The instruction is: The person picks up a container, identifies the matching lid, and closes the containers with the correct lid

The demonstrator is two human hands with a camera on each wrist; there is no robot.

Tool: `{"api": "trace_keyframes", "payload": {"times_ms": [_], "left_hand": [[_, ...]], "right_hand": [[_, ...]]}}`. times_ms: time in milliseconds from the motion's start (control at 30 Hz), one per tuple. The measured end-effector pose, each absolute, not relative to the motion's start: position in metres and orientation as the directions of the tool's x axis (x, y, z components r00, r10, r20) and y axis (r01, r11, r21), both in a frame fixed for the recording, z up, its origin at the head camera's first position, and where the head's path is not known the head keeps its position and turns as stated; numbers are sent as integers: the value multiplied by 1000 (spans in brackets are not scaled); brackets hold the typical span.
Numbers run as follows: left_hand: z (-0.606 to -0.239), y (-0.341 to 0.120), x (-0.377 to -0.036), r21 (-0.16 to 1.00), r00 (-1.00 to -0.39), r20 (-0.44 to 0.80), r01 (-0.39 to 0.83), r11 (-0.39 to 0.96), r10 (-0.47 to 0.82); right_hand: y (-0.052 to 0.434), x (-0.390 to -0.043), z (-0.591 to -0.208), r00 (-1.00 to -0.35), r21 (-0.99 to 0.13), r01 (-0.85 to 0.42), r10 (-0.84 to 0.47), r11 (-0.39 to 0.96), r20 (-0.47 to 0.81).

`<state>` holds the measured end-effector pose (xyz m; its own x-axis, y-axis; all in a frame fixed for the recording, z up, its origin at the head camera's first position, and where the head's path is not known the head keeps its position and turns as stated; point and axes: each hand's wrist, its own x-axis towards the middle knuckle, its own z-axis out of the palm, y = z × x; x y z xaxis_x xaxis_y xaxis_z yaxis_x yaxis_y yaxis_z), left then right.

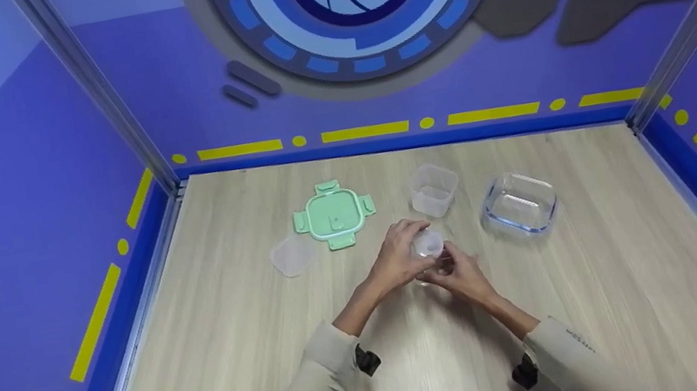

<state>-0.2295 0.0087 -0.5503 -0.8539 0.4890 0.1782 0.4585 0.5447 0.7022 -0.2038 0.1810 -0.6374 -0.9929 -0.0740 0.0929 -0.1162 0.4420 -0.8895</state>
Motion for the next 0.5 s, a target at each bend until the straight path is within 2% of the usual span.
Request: {"api": "trace_keyframes", "payload": {"times_ms": [300,500], "left_hand": [[-551,12,-231,712,-829,208,492,500,519],[-556,16,-224,751,-902,255,411,516,348]], "right_hand": [[183,-204,-637,-991,-894,-129,-85,428,102],[183,-204,-638,-992,-901,-122,-93,417,91]]}}
